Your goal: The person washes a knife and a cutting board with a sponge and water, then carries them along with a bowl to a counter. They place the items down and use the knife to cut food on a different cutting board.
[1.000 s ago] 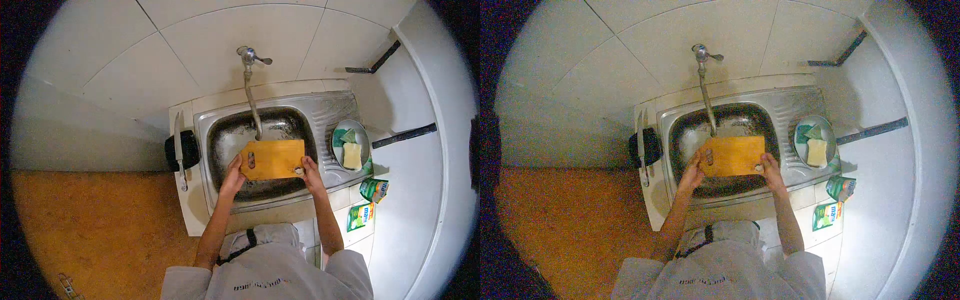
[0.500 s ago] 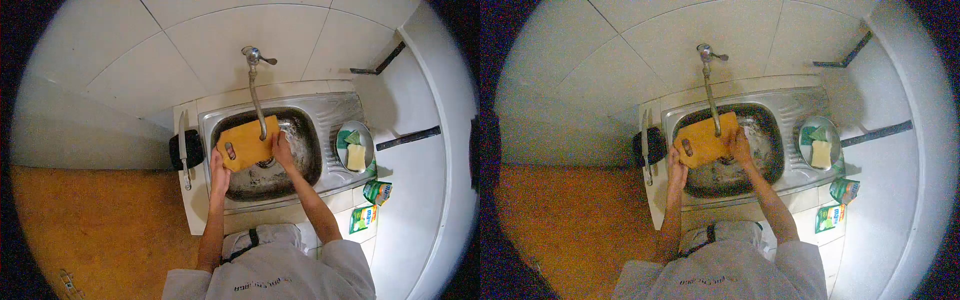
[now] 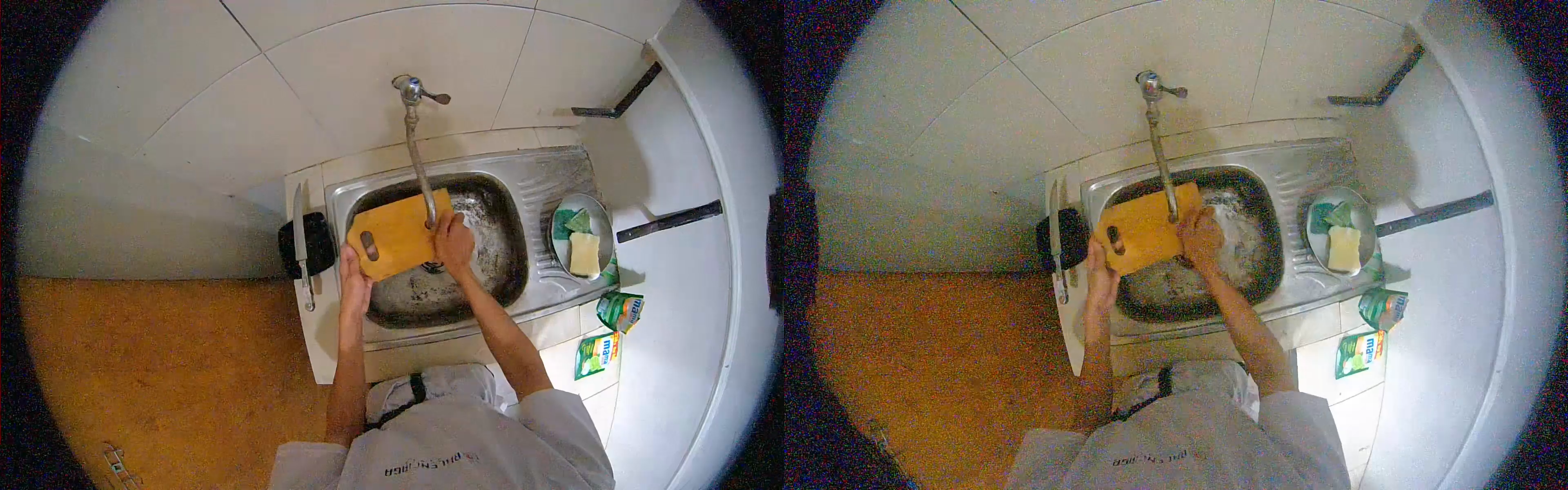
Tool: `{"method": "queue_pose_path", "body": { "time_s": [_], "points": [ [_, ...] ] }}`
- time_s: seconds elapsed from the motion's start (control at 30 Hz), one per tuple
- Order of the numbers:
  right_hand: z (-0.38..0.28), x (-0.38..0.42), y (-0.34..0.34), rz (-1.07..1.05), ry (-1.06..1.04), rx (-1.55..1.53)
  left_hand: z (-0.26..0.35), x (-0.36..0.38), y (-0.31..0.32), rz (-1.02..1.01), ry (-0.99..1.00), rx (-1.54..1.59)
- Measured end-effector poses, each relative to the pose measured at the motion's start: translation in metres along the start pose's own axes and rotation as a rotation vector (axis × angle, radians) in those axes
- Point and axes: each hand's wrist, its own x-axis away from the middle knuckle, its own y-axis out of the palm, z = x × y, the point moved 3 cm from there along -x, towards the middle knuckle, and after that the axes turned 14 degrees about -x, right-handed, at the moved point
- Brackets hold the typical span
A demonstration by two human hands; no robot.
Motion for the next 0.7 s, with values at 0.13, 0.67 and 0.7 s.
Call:
{"method": "queue_pose_path", "body": {
  "time_s": [0.13,0.67,0.7],
  "points": [
    [0.04,-0.007,-0.024,0.114,-0.01,-0.156,-0.016,-0.013,0.026,-0.085,-0.086,0.073],
    [0.121,-0.015,-0.088,0.038,0.009,-0.162,-0.095,-0.09,0.092,-0.157,-0.066,0.03],
    [0.123,-0.016,-0.085,0.051,-0.05,-0.047,-0.087,-0.086,0.092,-0.153,-0.062,0.031]
  ]
}}
